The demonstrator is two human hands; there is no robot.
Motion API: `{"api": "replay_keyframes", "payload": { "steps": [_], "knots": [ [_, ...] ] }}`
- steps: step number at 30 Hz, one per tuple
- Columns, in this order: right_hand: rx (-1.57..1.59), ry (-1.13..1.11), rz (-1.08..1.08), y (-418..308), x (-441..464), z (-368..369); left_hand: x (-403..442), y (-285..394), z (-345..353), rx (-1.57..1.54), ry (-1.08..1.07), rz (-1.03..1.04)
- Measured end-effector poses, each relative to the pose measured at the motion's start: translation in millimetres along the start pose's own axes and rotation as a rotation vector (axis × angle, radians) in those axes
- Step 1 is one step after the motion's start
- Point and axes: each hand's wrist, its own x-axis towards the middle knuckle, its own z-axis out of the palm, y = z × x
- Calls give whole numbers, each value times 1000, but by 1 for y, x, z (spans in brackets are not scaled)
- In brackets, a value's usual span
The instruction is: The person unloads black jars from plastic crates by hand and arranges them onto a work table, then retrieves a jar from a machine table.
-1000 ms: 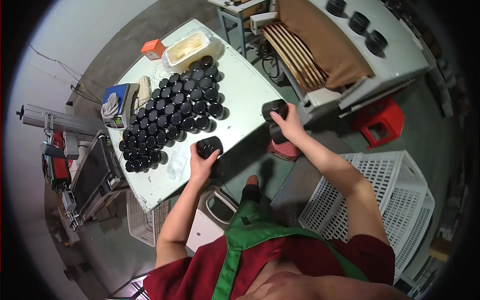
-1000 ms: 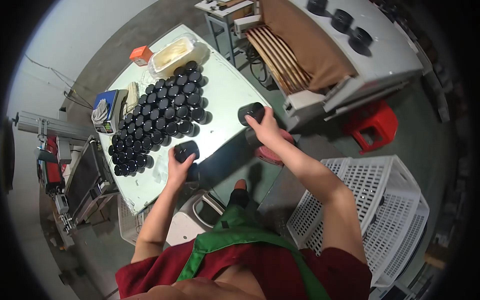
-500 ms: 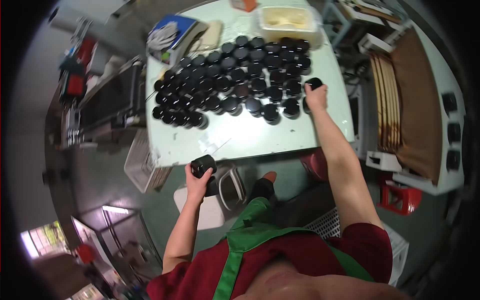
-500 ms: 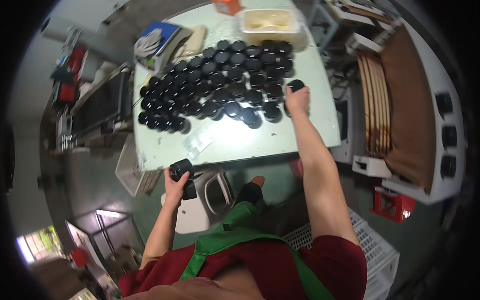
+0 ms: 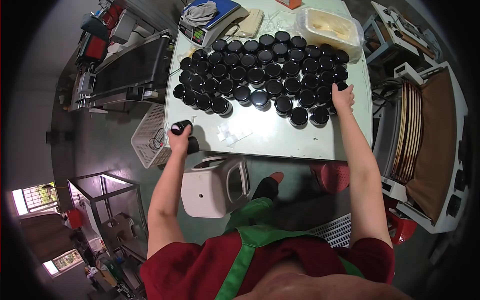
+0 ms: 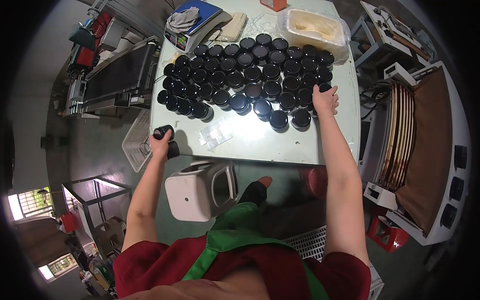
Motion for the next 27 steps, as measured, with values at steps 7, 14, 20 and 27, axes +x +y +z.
{"api": "replay_keyframes", "payload": {
  "steps": [7, 14, 20, 27],
  "knots": [
    [95, 135, -785, 121, -53, -16, 70, 37, 29, 6, 210, -277],
    [-53, -136, -722, 272, -191, -89, 125, 12, 78, 2, 272, -394],
    [-33, -232, -460, 320, -290, -117, 116, 48, 90, 79, 337, -481],
    [63, -215, -312, 320, -343, -124, 150, 27, 96, -135, 278, -470]
  ]
}}
